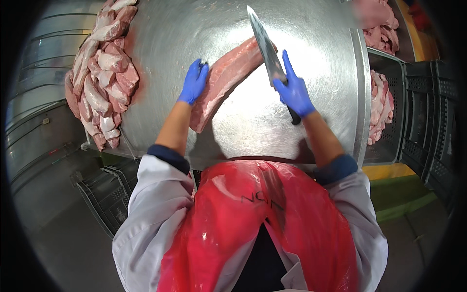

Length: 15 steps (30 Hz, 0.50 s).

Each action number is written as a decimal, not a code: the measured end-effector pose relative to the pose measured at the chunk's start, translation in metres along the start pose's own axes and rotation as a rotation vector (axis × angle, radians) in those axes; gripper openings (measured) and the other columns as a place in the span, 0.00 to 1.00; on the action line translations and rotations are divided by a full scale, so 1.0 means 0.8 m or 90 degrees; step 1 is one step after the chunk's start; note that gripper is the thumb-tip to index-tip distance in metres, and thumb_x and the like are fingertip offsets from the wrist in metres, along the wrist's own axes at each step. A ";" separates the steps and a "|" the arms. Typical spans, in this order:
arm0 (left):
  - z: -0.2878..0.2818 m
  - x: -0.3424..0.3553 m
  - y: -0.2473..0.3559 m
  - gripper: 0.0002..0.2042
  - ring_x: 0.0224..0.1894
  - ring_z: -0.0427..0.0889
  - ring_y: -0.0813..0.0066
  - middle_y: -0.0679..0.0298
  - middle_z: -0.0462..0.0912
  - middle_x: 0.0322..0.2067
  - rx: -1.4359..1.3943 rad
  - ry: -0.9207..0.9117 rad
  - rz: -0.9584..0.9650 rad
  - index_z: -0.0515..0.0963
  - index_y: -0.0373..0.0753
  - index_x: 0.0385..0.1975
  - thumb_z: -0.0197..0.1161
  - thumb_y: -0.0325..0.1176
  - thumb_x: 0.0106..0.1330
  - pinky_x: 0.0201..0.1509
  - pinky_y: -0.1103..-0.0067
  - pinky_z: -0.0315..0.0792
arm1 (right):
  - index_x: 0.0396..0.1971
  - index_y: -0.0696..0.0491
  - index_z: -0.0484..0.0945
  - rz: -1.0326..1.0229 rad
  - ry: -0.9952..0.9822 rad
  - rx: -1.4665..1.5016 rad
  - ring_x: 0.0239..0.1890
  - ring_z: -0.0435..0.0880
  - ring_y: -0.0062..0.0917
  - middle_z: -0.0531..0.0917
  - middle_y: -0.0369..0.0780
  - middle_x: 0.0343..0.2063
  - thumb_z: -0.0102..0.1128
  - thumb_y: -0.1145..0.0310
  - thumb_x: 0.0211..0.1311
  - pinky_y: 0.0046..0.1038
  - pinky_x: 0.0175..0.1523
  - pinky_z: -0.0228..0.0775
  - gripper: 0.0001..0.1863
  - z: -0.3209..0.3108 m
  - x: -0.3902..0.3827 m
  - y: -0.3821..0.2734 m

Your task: The person uses a knife to trim fat and connective tissue from large slabs of raw meat on a stainless steel table. They repeatedly slice off unwanted portions and place the trimmed meat into a nearby bin. The process involves handling the meat with gloved hands and using precise knife movements to separate the fat layers.

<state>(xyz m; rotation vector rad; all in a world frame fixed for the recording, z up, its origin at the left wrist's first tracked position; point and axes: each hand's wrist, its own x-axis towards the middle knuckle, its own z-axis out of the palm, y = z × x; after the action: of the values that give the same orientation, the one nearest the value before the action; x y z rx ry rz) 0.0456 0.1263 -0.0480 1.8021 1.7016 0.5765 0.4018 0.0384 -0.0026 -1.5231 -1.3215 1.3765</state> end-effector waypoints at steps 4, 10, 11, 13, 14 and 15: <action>-0.051 -0.085 -0.042 0.27 0.57 0.79 0.54 0.43 0.77 0.56 0.032 0.014 -0.045 0.66 0.29 0.65 0.57 0.43 0.74 0.62 0.68 0.71 | 0.78 0.33 0.41 -0.016 0.115 -0.001 0.23 0.85 0.31 0.86 0.52 0.40 0.51 0.60 0.69 0.34 0.36 0.80 0.42 -0.004 0.077 -0.004; -0.079 -0.160 -0.065 0.23 0.52 0.80 0.62 0.48 0.78 0.54 -0.036 0.110 -0.028 0.67 0.31 0.63 0.57 0.37 0.74 0.58 0.69 0.73 | 0.77 0.35 0.50 0.015 0.179 0.044 0.19 0.78 0.19 0.83 0.41 0.26 0.55 0.70 0.68 0.26 0.23 0.76 0.40 0.011 0.091 -0.002; -0.079 -0.169 -0.066 0.22 0.52 0.80 0.63 0.49 0.79 0.54 -0.025 0.112 -0.039 0.67 0.32 0.63 0.57 0.37 0.74 0.58 0.69 0.73 | 0.77 0.36 0.50 0.034 0.164 0.011 0.19 0.78 0.19 0.83 0.41 0.27 0.55 0.70 0.68 0.26 0.23 0.76 0.40 0.015 0.082 -0.005; -0.085 -0.180 -0.070 0.21 0.52 0.80 0.63 0.50 0.79 0.53 -0.001 0.115 -0.059 0.68 0.32 0.62 0.57 0.37 0.75 0.57 0.70 0.73 | 0.77 0.32 0.45 0.026 0.117 -0.050 0.22 0.85 0.28 0.87 0.50 0.38 0.54 0.64 0.68 0.32 0.33 0.82 0.42 0.032 0.042 0.022; -0.085 -0.177 -0.074 0.20 0.52 0.80 0.63 0.51 0.79 0.52 -0.016 0.130 -0.063 0.69 0.32 0.61 0.57 0.37 0.75 0.57 0.70 0.73 | 0.77 0.33 0.45 0.005 0.117 -0.011 0.22 0.85 0.29 0.87 0.50 0.39 0.53 0.64 0.67 0.32 0.33 0.83 0.42 0.043 0.021 0.030; -0.084 -0.179 -0.079 0.20 0.52 0.80 0.63 0.51 0.80 0.52 -0.027 0.140 -0.069 0.69 0.32 0.60 0.57 0.36 0.74 0.56 0.70 0.73 | 0.78 0.33 0.44 -0.009 0.115 0.032 0.22 0.86 0.30 0.87 0.51 0.40 0.53 0.63 0.66 0.33 0.34 0.83 0.42 0.049 0.004 0.033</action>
<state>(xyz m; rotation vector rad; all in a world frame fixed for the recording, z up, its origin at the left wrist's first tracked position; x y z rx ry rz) -0.0590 -0.0069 -0.0298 1.6540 1.9035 0.7811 0.3695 0.0294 -0.0362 -1.5612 -1.1762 1.2225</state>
